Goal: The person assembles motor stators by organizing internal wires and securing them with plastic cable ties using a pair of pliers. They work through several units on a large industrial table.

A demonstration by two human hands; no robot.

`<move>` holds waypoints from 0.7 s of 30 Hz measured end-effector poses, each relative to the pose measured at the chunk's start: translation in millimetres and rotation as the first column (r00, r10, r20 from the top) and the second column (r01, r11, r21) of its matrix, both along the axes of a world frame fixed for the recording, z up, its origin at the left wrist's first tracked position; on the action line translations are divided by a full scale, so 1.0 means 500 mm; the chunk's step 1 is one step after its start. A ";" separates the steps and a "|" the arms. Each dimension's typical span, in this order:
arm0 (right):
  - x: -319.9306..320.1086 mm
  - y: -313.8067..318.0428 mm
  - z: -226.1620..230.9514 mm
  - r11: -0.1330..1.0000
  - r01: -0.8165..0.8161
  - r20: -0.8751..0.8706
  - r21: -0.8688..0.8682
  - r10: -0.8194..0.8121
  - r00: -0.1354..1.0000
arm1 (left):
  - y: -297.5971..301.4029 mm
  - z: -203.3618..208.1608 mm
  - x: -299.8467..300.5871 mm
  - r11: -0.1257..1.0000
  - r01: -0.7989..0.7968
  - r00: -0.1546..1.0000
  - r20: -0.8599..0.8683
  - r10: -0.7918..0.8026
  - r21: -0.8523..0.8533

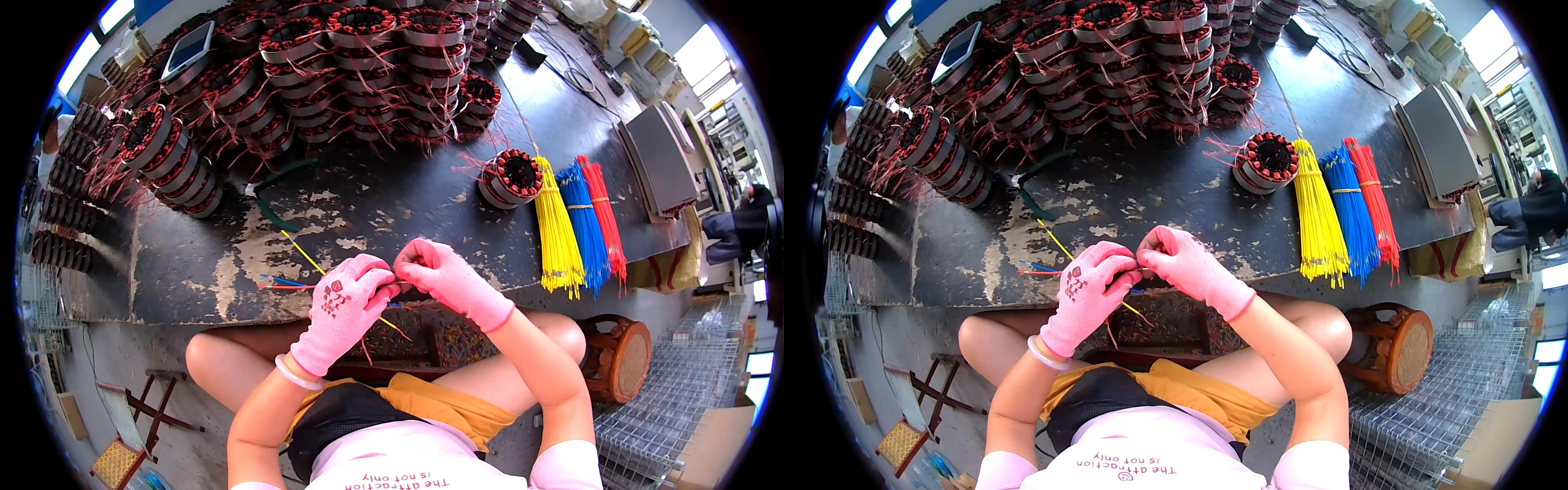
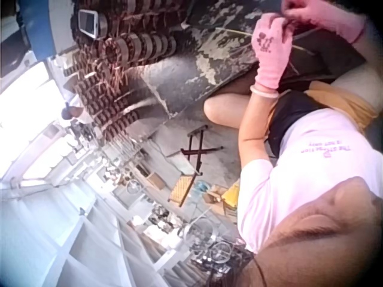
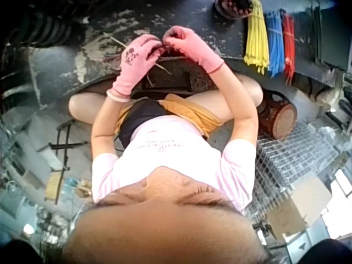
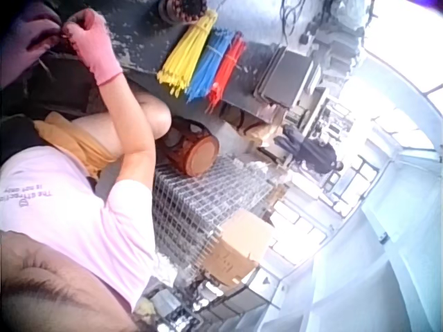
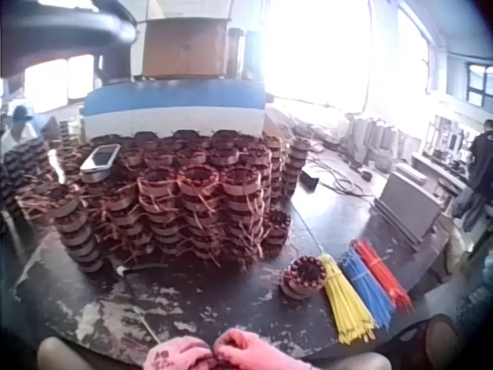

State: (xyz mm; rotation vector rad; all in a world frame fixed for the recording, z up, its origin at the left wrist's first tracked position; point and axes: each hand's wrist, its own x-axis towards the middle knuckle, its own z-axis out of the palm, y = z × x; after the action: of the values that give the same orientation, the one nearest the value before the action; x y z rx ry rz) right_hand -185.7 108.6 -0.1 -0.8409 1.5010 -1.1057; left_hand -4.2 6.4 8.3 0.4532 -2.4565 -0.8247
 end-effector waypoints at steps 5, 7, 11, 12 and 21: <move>0.022 0.033 0.043 0.980 0.082 -0.476 -0.180 -0.160 0.865 | -0.005 -0.011 0.006 1.000 0.002 1.000 -0.006 -0.002 -0.009; 0.015 0.048 0.040 0.921 -0.207 -0.834 -0.329 -0.180 0.521 | -0.007 -0.011 0.004 1.000 0.010 1.000 -0.006 -0.010 -0.004; 0.022 0.040 0.016 0.898 -0.350 -0.924 -0.268 -0.137 0.357 | -0.005 -0.009 -0.001 1.000 0.010 1.000 0.011 -0.011 0.030; 0.013 0.040 -0.007 0.908 -0.325 -0.887 -0.264 -0.096 0.452 | -0.006 -0.008 -0.001 1.000 0.010 1.000 0.011 -0.010 0.027; -0.008 0.047 0.027 0.924 -0.335 -0.753 -0.183 0.088 0.652 | -0.011 -0.014 -0.001 0.999 0.041 0.999 -0.020 -0.041 0.001</move>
State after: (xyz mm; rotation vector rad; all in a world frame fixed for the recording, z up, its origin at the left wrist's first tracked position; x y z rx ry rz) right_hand -189.7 132.3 13.4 -1.8109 1.8190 -0.8547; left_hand -4.8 1.0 1.2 0.3943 -2.4544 -0.8431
